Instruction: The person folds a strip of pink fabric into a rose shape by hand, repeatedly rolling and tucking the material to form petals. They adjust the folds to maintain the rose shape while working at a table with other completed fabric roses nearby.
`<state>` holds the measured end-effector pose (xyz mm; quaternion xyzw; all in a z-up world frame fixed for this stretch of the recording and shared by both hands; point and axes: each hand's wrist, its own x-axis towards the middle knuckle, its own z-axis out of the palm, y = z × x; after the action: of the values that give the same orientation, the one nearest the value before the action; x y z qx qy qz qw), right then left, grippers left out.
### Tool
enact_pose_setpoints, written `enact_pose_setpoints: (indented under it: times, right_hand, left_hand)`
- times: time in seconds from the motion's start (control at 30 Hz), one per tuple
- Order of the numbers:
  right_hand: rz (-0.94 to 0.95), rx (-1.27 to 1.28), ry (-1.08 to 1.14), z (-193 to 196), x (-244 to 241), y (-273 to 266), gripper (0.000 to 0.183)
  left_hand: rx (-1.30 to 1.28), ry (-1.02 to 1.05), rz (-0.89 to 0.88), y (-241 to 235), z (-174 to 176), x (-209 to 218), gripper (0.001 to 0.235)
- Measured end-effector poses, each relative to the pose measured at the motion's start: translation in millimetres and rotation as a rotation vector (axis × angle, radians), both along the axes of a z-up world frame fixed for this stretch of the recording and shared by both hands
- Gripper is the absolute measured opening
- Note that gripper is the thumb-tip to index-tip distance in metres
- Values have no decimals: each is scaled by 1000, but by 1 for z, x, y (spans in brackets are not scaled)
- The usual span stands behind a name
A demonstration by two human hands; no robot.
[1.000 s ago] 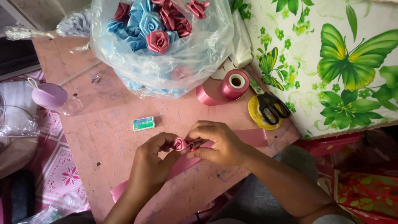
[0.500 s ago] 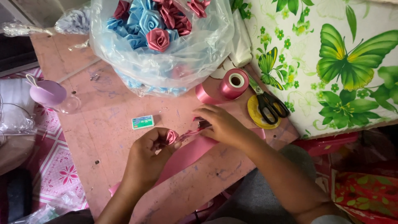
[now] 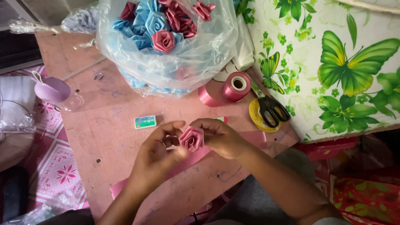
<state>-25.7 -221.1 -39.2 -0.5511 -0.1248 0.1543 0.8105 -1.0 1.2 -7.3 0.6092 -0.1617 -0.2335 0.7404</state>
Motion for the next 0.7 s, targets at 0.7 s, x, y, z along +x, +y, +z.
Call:
enact_pose_setpoints:
  times: [0.7]
  right_hand:
    - [-130, -168, -213, -6, -2, 6, 24]
  left_hand:
    - [128, -306, 216, -16, 0, -16, 45]
